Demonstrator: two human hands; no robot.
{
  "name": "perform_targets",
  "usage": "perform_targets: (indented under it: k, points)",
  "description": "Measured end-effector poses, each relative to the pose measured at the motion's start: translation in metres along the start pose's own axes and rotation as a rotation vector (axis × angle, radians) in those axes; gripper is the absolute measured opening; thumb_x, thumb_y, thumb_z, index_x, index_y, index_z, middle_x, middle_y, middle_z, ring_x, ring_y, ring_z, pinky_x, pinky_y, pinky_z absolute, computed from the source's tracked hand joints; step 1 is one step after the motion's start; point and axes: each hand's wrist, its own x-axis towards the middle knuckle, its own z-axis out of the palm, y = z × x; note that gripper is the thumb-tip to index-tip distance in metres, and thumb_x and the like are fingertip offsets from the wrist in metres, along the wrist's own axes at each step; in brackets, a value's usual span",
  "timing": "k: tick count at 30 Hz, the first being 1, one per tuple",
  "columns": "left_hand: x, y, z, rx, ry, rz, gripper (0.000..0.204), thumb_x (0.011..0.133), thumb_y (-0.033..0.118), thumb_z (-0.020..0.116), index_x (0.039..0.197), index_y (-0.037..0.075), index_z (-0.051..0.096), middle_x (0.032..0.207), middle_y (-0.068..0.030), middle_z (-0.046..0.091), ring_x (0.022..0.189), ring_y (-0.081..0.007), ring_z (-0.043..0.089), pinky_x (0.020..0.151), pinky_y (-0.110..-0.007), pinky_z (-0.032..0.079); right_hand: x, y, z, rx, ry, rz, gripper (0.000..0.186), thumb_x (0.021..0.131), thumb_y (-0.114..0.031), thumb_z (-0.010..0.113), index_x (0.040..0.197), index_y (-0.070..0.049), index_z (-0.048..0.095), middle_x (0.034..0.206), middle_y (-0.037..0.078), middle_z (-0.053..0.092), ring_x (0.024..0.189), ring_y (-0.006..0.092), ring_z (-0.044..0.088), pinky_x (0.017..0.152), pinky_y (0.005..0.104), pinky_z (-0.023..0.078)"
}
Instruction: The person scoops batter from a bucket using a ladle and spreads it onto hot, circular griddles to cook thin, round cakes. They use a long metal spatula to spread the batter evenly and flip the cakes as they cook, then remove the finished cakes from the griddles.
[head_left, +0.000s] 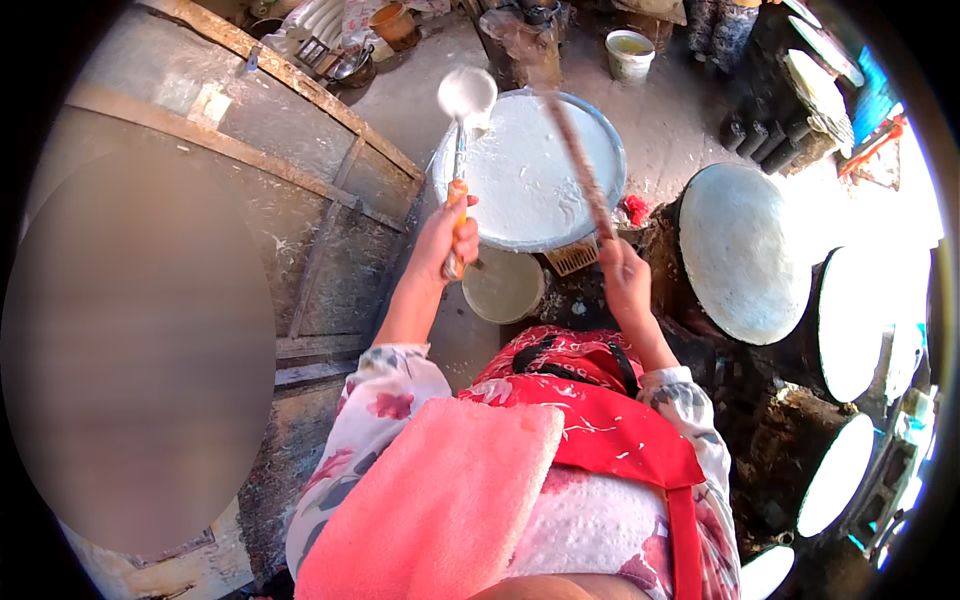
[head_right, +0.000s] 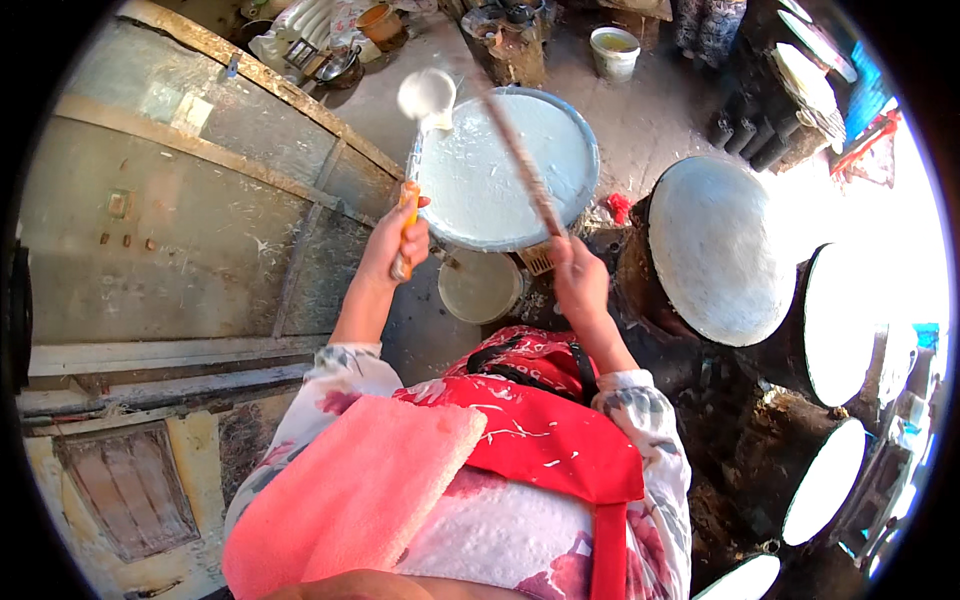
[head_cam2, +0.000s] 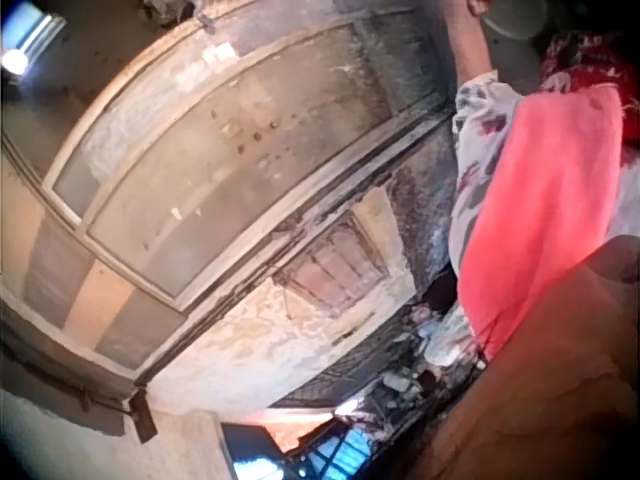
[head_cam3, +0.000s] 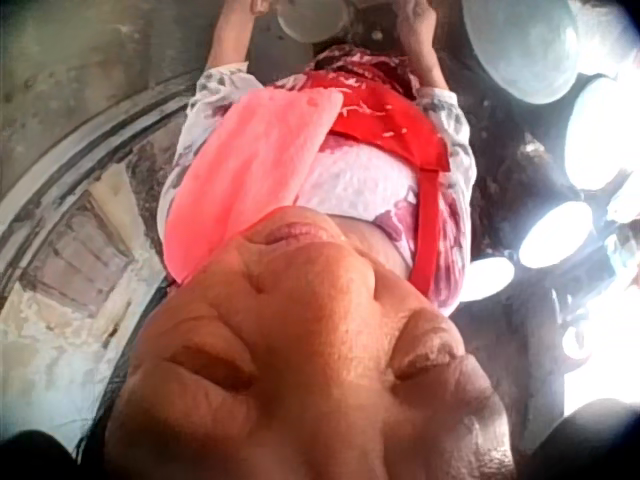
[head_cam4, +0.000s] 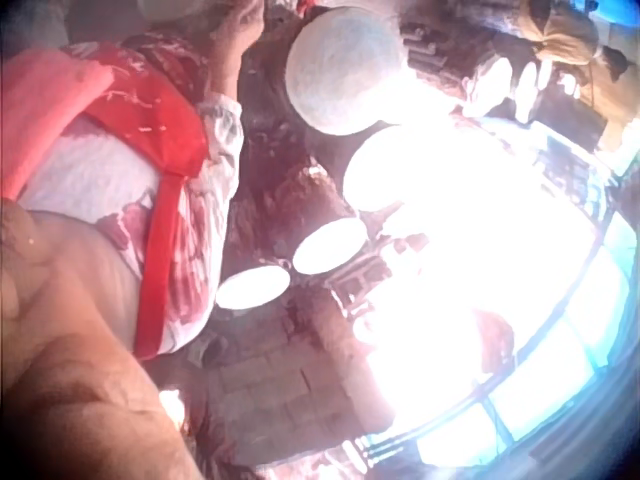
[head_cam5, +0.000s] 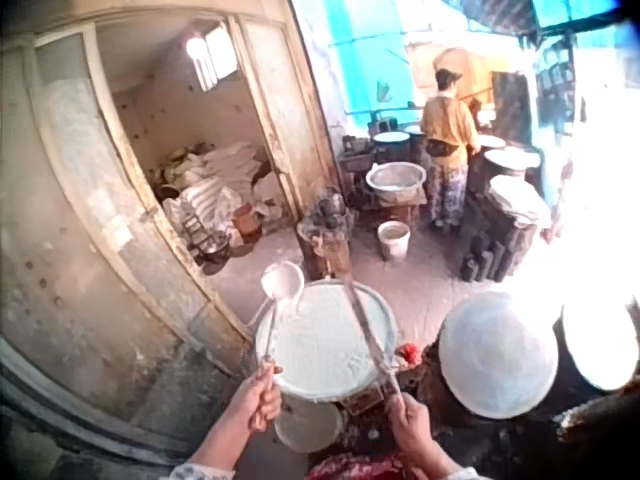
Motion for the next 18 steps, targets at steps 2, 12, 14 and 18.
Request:
perform_targets:
  k: [2, 12, 14, 18]
  points:
    - [-0.005, -0.018, 0.009, 0.076, -0.075, 0.007, 0.029, 0.099, 0.027, 0.043, 0.114, 0.002, 0.043, 0.057, 0.0053, 0.035, 0.037, -0.0042, 0.034, 0.035, -0.019, 0.031, -0.022, 0.039, -0.025, 0.127, 0.071, 0.134, 0.032, 0.092, -0.034, 0.052, 0.084, -0.005, 0.061, 0.062, 0.018, 0.055, 0.062, 0.0355, 0.058, 0.057, 0.0389, 0.044]
    - [0.032, -0.054, 0.006, 0.173, -0.062, -0.195, 0.033, 0.100, 0.031, 0.039, 0.115, 0.003, 0.048, 0.059, 0.0038, 0.038, 0.040, -0.0034, 0.036, 0.037, -0.019, 0.033, -0.339, 0.199, -0.139, -0.550, -0.008, 0.858, 0.034, 0.086, -0.038, 0.059, 0.075, -0.006, 0.059, 0.069, 0.018, 0.061, 0.071, 0.0396, 0.060, 0.061, 0.0461, 0.046]
    - [0.045, -0.049, 0.011, -0.236, -0.131, -0.341, 0.035, 0.101, 0.028, 0.036, 0.115, -0.003, 0.047, 0.060, 0.0028, 0.038, 0.039, -0.0045, 0.036, 0.038, -0.019, 0.033, -0.388, 0.237, -0.131, -0.314, 0.145, 1.131, 0.041, 0.089, -0.041, 0.053, 0.080, -0.002, 0.062, 0.072, 0.021, 0.062, 0.073, 0.0388, 0.062, 0.065, 0.0472, 0.045]
    - [0.046, -0.055, 0.017, -0.244, -0.077, -0.412, 0.033, 0.101, 0.022, 0.035, 0.115, -0.007, 0.045, 0.059, 0.0007, 0.037, 0.040, -0.0066, 0.038, 0.039, -0.020, 0.035, -0.364, 0.317, -0.067, 0.464, 0.832, 1.315, 0.031, 0.085, -0.033, 0.063, 0.082, -0.002, 0.064, 0.065, 0.007, 0.059, 0.053, 0.0191, 0.056, 0.051, 0.0329, 0.044]
